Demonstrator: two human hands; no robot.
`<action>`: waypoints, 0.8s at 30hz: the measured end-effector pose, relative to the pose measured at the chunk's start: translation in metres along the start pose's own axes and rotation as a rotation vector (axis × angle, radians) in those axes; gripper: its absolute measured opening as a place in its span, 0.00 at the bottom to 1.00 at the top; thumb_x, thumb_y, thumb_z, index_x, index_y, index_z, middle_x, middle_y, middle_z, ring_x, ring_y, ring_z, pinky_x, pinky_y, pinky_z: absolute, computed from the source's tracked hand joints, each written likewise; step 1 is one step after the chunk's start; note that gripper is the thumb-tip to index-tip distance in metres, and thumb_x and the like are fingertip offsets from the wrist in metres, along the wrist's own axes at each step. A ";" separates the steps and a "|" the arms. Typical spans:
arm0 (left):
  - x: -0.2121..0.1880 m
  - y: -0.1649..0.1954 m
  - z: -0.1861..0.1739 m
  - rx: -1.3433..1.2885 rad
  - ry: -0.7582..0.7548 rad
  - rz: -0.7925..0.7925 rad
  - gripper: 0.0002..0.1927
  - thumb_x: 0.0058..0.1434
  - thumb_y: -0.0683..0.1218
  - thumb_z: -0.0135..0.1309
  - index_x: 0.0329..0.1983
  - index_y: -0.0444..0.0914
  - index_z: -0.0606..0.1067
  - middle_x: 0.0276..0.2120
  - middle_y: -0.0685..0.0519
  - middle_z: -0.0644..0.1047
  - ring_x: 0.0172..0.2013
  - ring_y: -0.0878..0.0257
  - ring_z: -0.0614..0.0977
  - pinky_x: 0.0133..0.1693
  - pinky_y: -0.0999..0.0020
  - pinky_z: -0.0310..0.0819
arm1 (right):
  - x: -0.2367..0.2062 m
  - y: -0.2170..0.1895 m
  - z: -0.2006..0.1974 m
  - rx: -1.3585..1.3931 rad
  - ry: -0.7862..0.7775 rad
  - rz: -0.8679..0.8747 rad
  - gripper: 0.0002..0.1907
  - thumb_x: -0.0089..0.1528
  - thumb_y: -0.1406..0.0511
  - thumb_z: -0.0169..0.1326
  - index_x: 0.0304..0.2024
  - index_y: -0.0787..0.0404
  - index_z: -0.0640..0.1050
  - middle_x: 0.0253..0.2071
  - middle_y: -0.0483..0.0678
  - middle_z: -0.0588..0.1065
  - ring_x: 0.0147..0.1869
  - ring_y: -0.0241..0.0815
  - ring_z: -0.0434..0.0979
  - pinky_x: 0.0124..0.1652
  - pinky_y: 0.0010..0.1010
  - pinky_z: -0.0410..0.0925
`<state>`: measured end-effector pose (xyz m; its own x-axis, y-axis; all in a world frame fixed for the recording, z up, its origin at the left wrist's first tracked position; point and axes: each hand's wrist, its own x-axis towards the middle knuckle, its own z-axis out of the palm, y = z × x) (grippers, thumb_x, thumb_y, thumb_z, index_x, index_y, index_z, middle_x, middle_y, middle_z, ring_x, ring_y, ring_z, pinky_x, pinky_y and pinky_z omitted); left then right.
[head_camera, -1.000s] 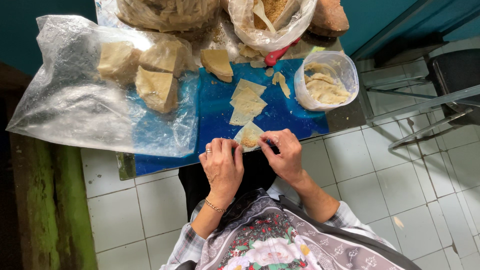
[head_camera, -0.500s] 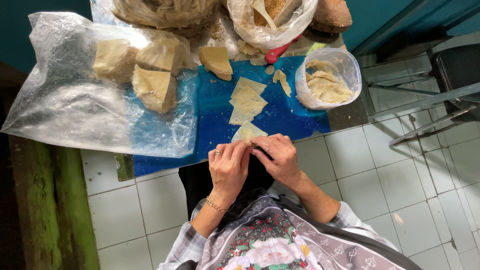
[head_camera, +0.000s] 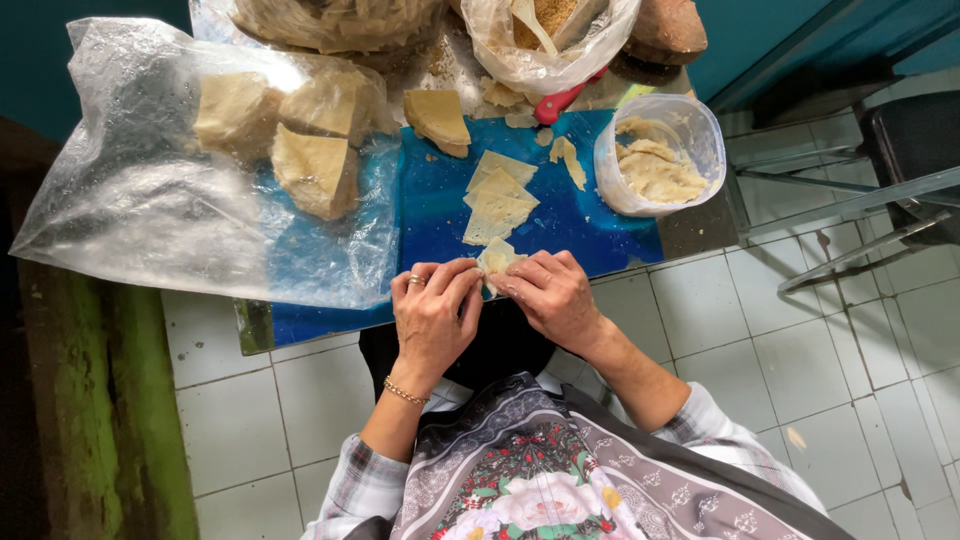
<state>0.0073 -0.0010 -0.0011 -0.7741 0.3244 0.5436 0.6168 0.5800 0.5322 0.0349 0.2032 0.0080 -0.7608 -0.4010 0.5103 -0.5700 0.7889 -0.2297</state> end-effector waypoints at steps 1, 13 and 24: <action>0.001 0.000 -0.001 0.002 0.005 -0.005 0.07 0.59 0.44 0.61 0.41 0.42 0.80 0.46 0.60 0.80 0.46 0.59 0.78 0.51 0.59 0.63 | 0.001 0.001 -0.001 -0.008 -0.006 -0.008 0.13 0.58 0.69 0.61 0.46 0.56 0.83 0.40 0.42 0.77 0.43 0.41 0.77 0.42 0.35 0.63; 0.003 -0.005 -0.004 0.010 -0.021 0.042 0.07 0.58 0.44 0.62 0.39 0.44 0.80 0.46 0.59 0.79 0.45 0.57 0.78 0.51 0.58 0.63 | -0.029 0.018 -0.028 -0.267 0.065 0.024 0.13 0.57 0.71 0.60 0.45 0.59 0.82 0.40 0.42 0.78 0.43 0.40 0.77 0.46 0.35 0.63; 0.009 0.021 0.020 -0.217 0.013 0.042 0.05 0.60 0.43 0.61 0.38 0.43 0.78 0.43 0.56 0.78 0.43 0.56 0.78 0.47 0.61 0.68 | -0.030 0.039 -0.027 0.110 -0.062 0.409 0.05 0.57 0.69 0.64 0.35 0.58 0.80 0.33 0.47 0.73 0.41 0.48 0.74 0.40 0.37 0.66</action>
<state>0.0100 0.0287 0.0021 -0.7463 0.3338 0.5759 0.6655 0.3915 0.6355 0.0438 0.2584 0.0065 -0.9464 -0.0952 0.3086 -0.2445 0.8356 -0.4920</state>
